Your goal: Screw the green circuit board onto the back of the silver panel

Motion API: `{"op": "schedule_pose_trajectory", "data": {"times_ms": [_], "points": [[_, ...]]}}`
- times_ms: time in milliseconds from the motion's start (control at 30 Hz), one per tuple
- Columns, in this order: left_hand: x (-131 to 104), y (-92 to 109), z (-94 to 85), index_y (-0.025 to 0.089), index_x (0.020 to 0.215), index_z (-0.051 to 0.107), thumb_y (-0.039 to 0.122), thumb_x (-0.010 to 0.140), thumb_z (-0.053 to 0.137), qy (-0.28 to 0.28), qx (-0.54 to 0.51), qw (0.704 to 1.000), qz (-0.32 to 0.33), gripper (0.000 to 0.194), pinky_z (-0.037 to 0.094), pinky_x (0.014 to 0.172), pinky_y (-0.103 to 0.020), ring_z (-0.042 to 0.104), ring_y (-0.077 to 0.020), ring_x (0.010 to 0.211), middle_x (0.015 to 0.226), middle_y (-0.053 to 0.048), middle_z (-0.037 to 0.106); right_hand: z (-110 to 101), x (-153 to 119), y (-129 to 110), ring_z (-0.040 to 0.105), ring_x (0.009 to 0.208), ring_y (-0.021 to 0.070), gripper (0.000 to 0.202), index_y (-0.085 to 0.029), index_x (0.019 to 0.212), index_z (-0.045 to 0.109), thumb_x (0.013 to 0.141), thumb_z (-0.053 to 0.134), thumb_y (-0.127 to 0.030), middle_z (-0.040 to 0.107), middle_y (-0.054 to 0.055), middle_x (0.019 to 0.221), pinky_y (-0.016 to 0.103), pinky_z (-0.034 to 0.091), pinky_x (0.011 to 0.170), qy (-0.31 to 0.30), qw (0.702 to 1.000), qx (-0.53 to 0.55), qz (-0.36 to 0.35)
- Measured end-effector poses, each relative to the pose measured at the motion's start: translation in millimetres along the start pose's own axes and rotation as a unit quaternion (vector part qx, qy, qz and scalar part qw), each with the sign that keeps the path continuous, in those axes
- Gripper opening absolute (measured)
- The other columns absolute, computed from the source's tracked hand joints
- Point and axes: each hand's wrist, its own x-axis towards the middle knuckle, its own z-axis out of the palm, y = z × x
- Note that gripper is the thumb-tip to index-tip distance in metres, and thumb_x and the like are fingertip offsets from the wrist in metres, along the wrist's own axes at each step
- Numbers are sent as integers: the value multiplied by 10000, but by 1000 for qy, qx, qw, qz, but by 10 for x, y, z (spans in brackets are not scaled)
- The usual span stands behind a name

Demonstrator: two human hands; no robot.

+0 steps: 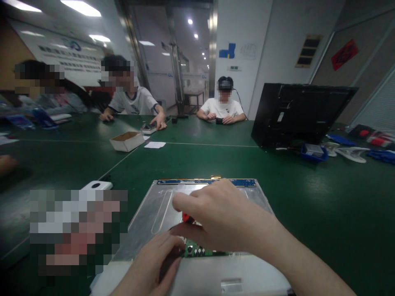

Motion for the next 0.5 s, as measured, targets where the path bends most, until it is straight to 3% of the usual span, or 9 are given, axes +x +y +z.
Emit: {"op": "schedule_pose_trajectory", "data": {"times_ms": [133,267,433,500], "points": [[21,30,-34,210,872,529,78,733,487,-2,-6,1000,-18,196,441,677,-314,586,-215,777,858,-38,619,-84,-71,113,594,604,138,194,-216,876,524,856,667,-346,672,-26,734,244,281,530,58,997,-16,48],[16,20,-82,207,888,534,114,802,456,7,-24,999,-33,149,438,640,-286,586,-188,722,826,-30,619,-53,-220,332,569,573,149,249,-222,829,497,782,720,-323,648,-27,694,240,298,525,109,981,-36,159],[175,-73,-302,202,916,568,235,891,437,19,13,999,-24,138,457,655,-304,599,-208,776,878,-52,627,300,-510,784,596,687,181,125,-231,930,533,859,574,-325,666,4,812,275,358,595,124,957,91,247],[355,-120,-391,201,918,578,268,882,467,17,49,999,-13,134,458,711,-334,598,-227,823,886,-54,630,497,-602,954,590,659,184,207,-229,1056,549,919,467,-362,650,5,759,285,370,590,136,937,155,283]]}}
